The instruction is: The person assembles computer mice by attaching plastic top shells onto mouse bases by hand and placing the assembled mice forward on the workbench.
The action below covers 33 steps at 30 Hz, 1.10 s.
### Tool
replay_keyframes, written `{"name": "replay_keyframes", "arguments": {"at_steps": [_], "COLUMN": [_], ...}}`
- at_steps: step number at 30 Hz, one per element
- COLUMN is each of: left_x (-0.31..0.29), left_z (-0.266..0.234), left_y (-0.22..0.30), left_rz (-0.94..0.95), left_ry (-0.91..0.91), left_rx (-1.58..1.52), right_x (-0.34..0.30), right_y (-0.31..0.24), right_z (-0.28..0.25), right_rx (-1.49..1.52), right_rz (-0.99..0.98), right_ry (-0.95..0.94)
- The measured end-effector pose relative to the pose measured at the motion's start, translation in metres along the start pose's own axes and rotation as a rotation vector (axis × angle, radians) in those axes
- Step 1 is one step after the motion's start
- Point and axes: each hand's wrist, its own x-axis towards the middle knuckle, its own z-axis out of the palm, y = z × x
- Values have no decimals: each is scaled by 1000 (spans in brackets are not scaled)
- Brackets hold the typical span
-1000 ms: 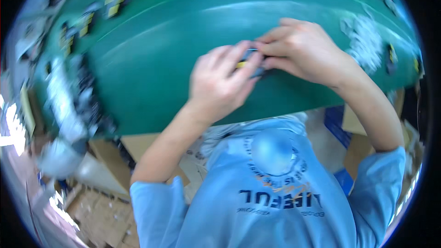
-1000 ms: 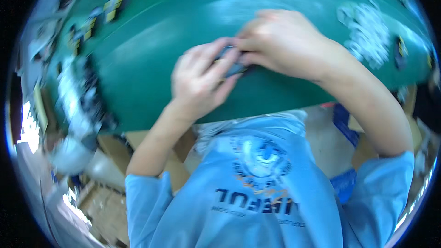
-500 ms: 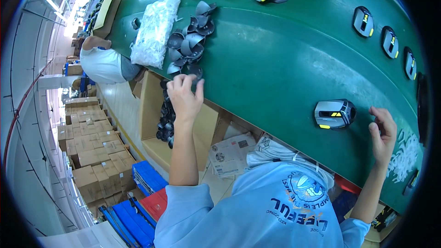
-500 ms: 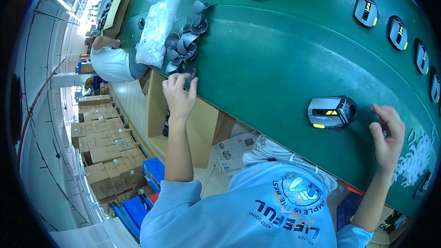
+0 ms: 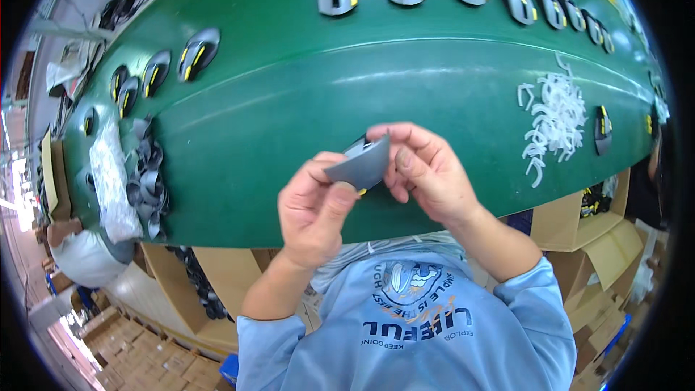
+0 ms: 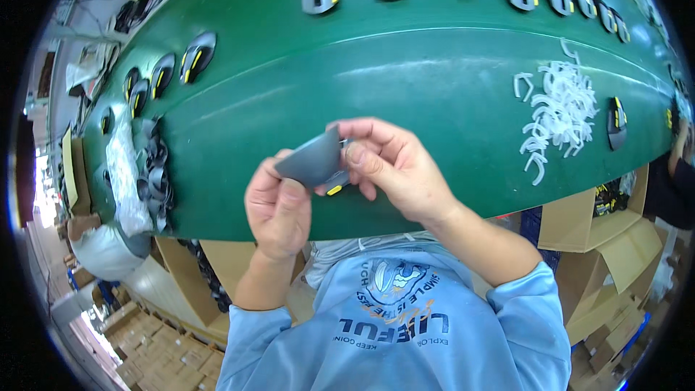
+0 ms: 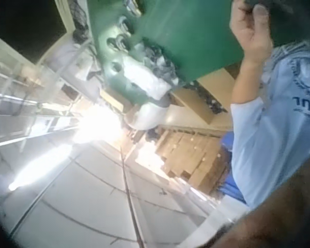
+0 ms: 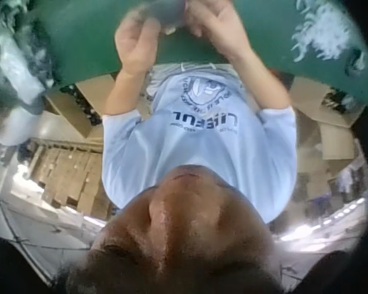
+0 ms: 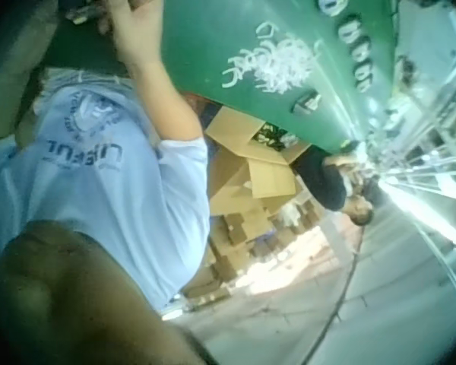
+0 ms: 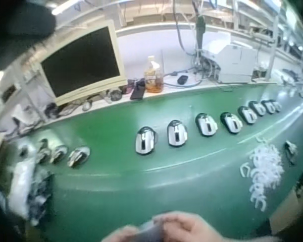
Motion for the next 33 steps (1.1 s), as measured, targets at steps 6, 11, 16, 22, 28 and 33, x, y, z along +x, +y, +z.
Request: {"name": "replay_keyframes", "arguments": {"at_steps": [6, 11, 16, 22, 28, 33], "left_x": [17, 35, 28, 26, 27, 28], "left_z": [6, -2, -20, -29, -36, -41], "left_y": [4, -5, -34, -43, -41, -42], "left_rz": [-255, 436, 358, 405, 391, 403], "left_ry": [-171, -221, -224, -225, -272, -276], "left_rx": [131, 1335, 1370, 1282, 1233, 1151], "right_x": [-6, -11, 4, 14, 34, 38], "right_y": [-41, -55, -30, -34, -54, -48], "right_z": [-18, -31, -27, -20, -44, -51], "right_rx": [-752, -489, -579, -1422, -1463, -1437], "right_rz": [-345, 1, -121, -444, -484, -540], "right_ry": [-113, 108, 176, 67, -316, -432]}}
